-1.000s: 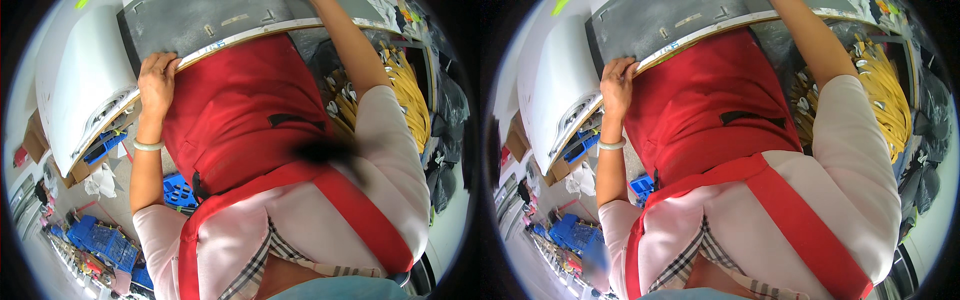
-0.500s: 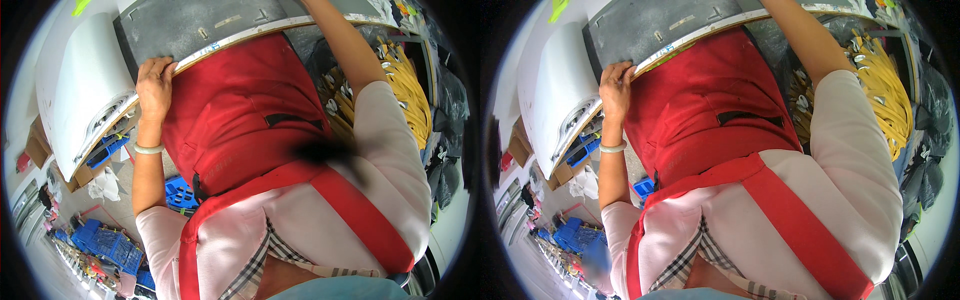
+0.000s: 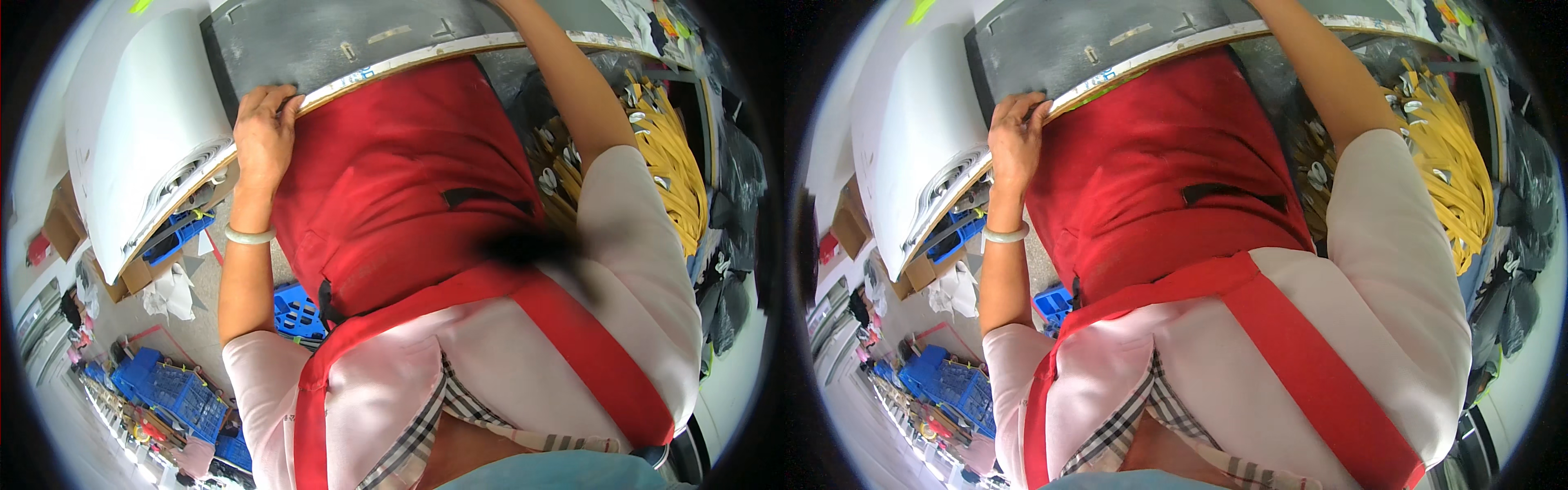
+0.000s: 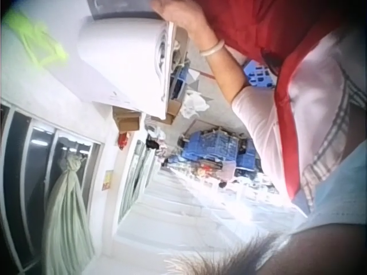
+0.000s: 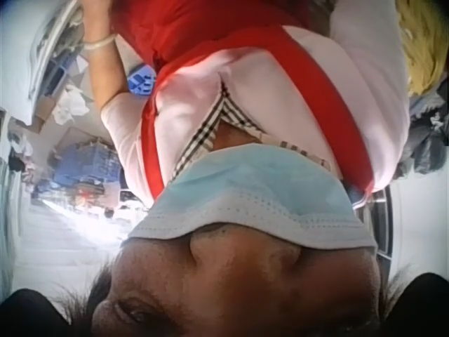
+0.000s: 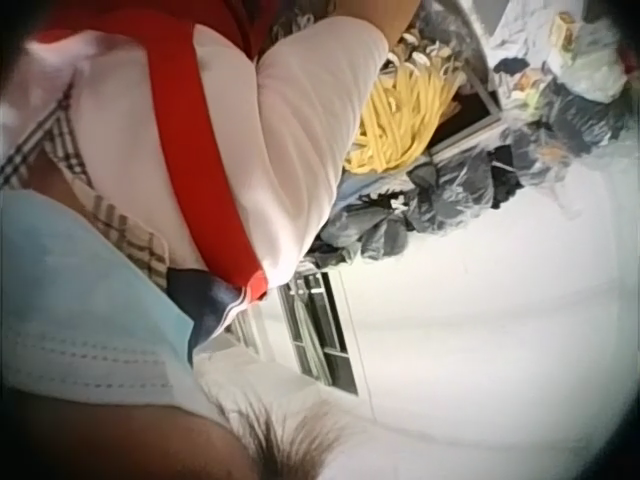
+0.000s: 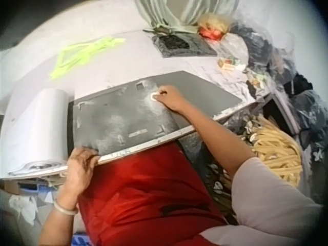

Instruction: The recorder is assembling or inspecting garment components, specifically using a template and chalk to mark fabric before stacking and organizing pieces.

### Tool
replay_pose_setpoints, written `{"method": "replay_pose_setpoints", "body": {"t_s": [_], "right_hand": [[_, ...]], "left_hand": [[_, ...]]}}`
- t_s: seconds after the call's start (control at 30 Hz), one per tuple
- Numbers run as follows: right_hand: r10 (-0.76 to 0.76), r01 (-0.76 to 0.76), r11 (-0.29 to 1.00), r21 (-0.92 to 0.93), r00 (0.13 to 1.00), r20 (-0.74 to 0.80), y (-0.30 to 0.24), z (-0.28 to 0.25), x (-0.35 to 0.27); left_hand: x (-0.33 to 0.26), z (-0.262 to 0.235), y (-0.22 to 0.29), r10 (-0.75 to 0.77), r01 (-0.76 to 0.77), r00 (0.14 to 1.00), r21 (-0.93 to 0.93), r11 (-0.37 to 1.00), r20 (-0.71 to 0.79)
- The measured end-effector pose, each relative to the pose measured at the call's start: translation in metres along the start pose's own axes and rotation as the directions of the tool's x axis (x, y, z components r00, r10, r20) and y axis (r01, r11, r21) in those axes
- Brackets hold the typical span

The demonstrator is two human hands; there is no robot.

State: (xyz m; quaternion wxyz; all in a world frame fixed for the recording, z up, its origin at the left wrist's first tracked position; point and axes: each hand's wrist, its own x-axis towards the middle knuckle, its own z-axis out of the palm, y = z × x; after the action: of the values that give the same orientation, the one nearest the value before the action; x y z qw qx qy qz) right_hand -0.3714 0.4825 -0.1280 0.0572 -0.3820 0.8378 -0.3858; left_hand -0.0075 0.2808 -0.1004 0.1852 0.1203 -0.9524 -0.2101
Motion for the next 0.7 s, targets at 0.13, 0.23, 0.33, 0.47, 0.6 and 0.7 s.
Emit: {"method": "replay_pose_setpoints", "body": {"t_s": [0.13,0.23,0.33,0.47,0.6,0.7], "right_hand": [[0.044,-0.045,0.998,-0.04,0.999,-0.009,0.001,0.002,0.002],[-0.014,0.012,0.998,-0.058,1.0,-0.022,0.008,0.009,0.007],[-0.016,0.015,0.989,-0.149,1.0,-0.004,0.013,0.011,0.006],[0.088,-0.09,0.996,0.016,0.992,0.093,0.057,-0.003,0.013],[0.117,-0.132,0.984,0.122,0.985,0.123,0.03,0.013,0.009],[0.114,-0.128,0.98,0.152,0.989,0.098,0.036,0.001,0.009]], "left_hand": [[0.008,-0.006,-0.001,-0.008,0.004,0.999,0.07,0.998,0.044],[0.022,-0.003,0.005,0.01,-0.02,0.995,0.092,0.996,0.104],[0.046,0.018,0.022,0.134,-0.143,0.987,0.092,0.986,0.094],[0.089,0.078,0.031,0.115,-0.115,0.993,0.005,0.993,0.036],[0.086,0.082,0.019,0.13,-0.123,0.989,0.093,0.988,-0.074],[0.091,0.093,0.022,0.154,-0.141,0.971,0.079,0.987,-0.185]]}}
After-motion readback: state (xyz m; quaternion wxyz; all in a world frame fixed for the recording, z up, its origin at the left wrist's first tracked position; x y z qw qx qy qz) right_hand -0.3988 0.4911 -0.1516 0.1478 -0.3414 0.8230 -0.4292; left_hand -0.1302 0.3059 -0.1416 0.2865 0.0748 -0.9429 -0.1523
